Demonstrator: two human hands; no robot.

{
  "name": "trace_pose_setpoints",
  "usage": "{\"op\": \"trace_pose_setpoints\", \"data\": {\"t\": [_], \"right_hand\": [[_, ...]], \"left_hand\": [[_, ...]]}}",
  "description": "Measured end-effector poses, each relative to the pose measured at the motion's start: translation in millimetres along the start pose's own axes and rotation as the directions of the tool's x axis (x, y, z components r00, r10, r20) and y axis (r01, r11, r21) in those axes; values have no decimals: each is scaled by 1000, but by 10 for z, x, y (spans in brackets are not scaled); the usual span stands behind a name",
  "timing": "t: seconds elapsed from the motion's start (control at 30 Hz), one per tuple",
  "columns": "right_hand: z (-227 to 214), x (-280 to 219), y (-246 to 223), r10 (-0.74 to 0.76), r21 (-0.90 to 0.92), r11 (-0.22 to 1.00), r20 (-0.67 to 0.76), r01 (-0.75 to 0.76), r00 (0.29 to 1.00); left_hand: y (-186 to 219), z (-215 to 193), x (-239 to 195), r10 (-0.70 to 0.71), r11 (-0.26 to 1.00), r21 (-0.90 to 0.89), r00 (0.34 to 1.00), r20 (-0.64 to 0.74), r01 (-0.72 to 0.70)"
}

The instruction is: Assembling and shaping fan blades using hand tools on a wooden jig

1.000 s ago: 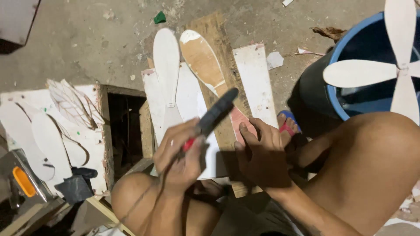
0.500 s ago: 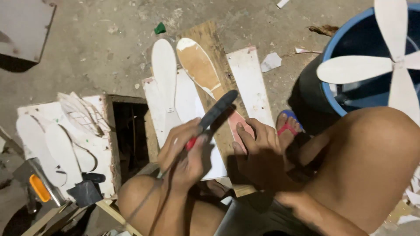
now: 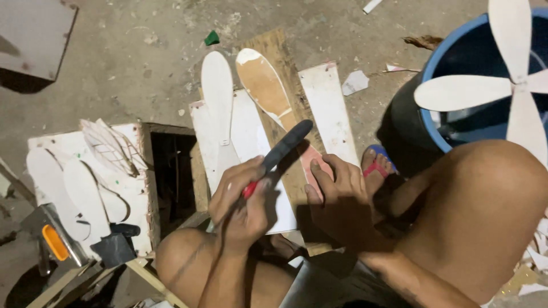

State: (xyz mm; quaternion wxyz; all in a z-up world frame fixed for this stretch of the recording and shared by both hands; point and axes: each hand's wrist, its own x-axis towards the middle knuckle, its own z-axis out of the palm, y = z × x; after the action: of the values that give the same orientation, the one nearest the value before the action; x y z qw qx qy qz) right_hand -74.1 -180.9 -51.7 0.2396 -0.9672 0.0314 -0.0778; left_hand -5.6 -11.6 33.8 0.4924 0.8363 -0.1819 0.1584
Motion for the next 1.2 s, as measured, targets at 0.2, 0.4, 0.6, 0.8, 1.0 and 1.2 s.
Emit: {"op": "trace_pose_setpoints", "data": {"t": [0.2, 0.4, 0.6, 0.8, 1.0, 1.2], "right_hand": [[23, -36, 31, -26, 35, 999, -33, 27, 999], [-6, -42, 22, -34, -20, 999, -32, 34, 999], [-8, -20, 26, -25, -40, 999, -3, 25, 1000], [-363, 475, 116, -94, -44, 994, 38, 96, 995], [-166, 1856, 205, -841, -197, 498, 129, 844, 526], [101, 2310, 583, -903, -127, 59, 416, 990, 107]], "left_hand": [[11, 26, -10, -66, 998, -18, 998, 0, 66], [4, 61, -11, -60, 997, 54, 998, 36, 58], [-71, 114, -14, -81, 996, -30, 994, -66, 79], [-358, -332, -128, -87, 994, 26, 918, -388, 105], [-449, -428, -355, -279, 952, -67, 759, -589, 299], [-469, -669, -482, -428, 902, -320, 695, -577, 290]]}}
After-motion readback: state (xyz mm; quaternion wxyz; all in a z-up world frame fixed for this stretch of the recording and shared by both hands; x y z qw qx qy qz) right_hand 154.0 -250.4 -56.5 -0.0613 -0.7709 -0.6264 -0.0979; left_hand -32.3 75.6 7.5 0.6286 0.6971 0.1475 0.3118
